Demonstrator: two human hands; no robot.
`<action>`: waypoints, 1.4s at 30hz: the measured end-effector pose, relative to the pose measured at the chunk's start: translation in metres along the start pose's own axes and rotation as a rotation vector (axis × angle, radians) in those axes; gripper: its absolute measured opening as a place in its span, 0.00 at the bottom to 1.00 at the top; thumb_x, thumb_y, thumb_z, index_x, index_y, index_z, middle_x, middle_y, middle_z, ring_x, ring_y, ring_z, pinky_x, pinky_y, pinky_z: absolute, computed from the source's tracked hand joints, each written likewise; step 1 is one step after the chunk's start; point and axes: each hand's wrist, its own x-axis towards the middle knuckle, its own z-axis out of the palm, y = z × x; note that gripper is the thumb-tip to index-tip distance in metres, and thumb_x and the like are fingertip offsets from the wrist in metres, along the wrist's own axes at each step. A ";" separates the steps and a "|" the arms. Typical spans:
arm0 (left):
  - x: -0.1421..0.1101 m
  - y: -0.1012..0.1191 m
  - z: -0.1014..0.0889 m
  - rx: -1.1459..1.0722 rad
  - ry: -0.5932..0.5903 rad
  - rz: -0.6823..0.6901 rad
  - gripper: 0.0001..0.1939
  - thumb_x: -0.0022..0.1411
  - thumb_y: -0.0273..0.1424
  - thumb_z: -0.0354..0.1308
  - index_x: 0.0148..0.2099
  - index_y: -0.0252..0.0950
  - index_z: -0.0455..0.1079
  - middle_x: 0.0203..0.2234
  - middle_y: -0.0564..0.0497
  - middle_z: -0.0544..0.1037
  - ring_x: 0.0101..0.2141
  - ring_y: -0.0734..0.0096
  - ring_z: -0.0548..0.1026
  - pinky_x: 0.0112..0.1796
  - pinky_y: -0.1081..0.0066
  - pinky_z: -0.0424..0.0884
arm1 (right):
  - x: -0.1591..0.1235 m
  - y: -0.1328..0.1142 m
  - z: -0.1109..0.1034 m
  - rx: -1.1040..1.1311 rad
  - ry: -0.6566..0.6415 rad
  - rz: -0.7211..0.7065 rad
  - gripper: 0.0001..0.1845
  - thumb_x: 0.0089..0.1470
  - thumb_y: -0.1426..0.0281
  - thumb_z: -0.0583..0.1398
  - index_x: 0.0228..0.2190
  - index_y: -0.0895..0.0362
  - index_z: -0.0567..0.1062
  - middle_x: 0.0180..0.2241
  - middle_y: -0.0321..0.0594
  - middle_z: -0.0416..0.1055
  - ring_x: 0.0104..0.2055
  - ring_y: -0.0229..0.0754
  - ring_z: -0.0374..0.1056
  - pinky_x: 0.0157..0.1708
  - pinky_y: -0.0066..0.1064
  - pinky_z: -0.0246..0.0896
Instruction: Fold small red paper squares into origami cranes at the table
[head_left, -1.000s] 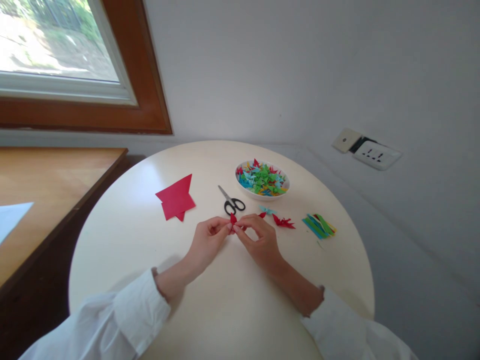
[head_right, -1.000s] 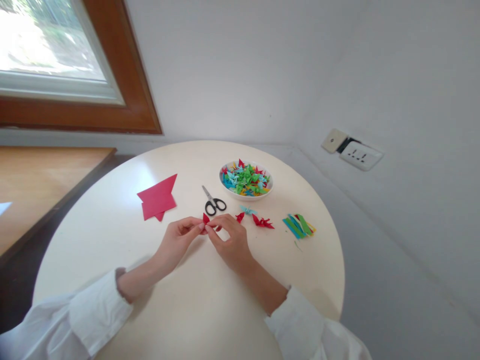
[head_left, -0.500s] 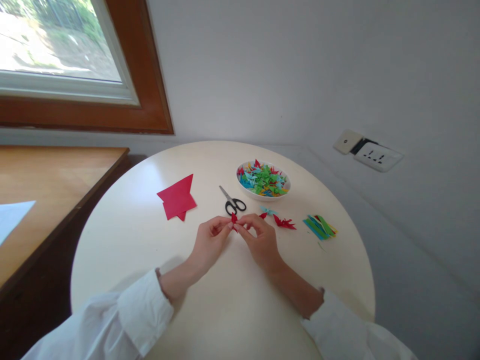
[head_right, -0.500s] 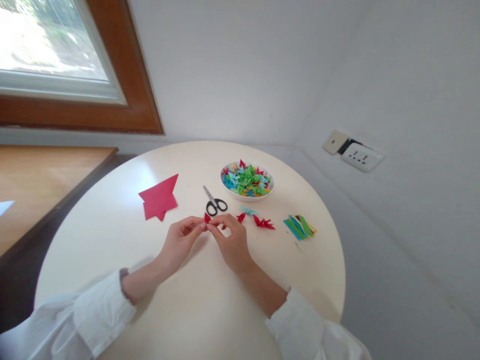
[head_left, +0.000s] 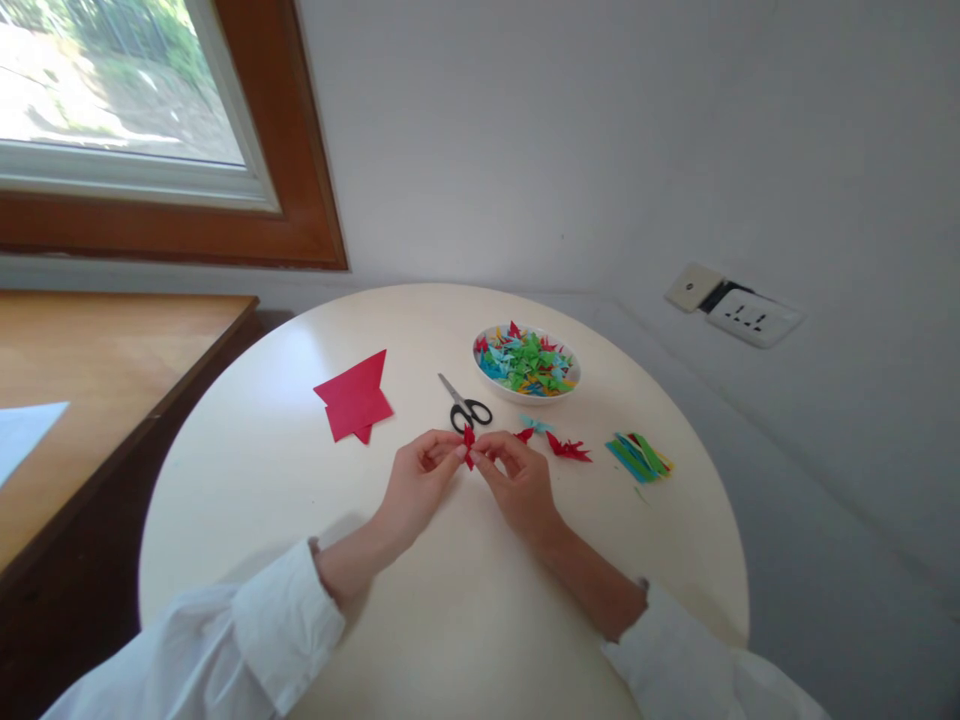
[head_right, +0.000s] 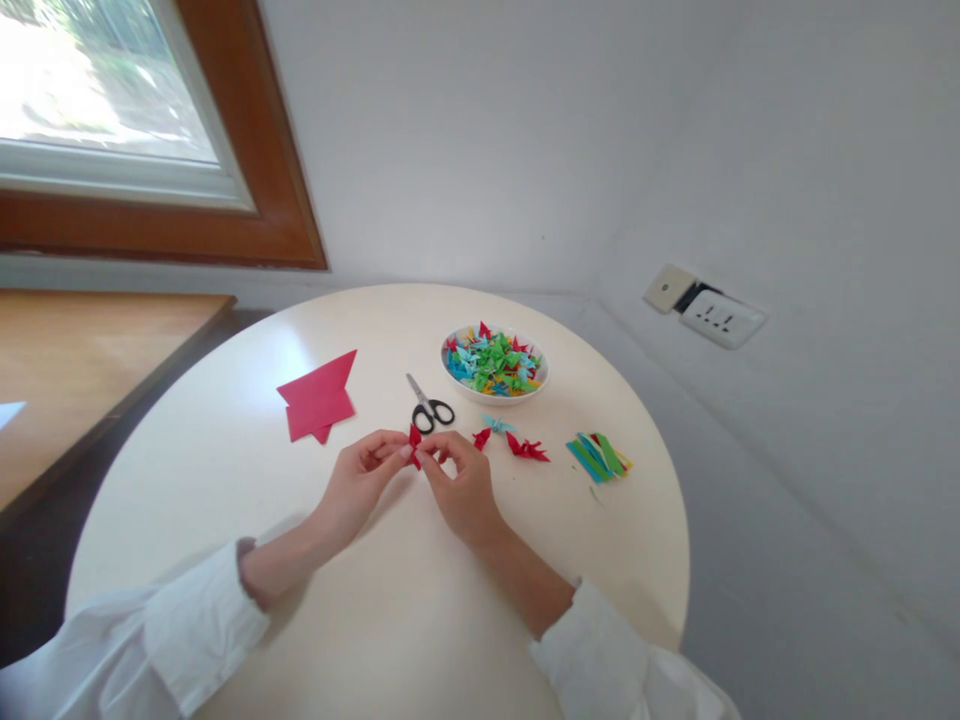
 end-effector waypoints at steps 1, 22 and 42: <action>0.000 0.000 0.000 -0.009 0.004 -0.004 0.11 0.48 0.35 0.61 0.31 0.32 0.70 0.23 0.51 0.76 0.26 0.73 0.72 0.30 0.74 0.65 | 0.000 0.000 0.000 0.011 -0.003 0.002 0.01 0.46 0.73 0.59 0.26 0.56 0.71 0.26 0.37 0.70 0.28 0.38 0.64 0.30 0.32 0.60; 0.000 -0.004 -0.001 0.014 -0.006 0.012 0.08 0.50 0.33 0.59 0.30 0.32 0.70 0.23 0.50 0.75 0.26 0.73 0.70 0.31 0.73 0.65 | -0.002 -0.001 0.000 0.066 -0.048 -0.075 0.05 0.47 0.77 0.57 0.28 0.55 0.71 0.27 0.36 0.67 0.30 0.37 0.65 0.31 0.29 0.62; -0.001 -0.001 -0.001 0.080 -0.010 0.034 0.10 0.51 0.35 0.58 0.29 0.32 0.70 0.23 0.50 0.75 0.27 0.71 0.71 0.31 0.72 0.66 | -0.002 -0.013 0.001 -0.258 0.057 -0.318 0.05 0.48 0.78 0.57 0.27 0.57 0.72 0.26 0.38 0.71 0.27 0.36 0.66 0.26 0.28 0.64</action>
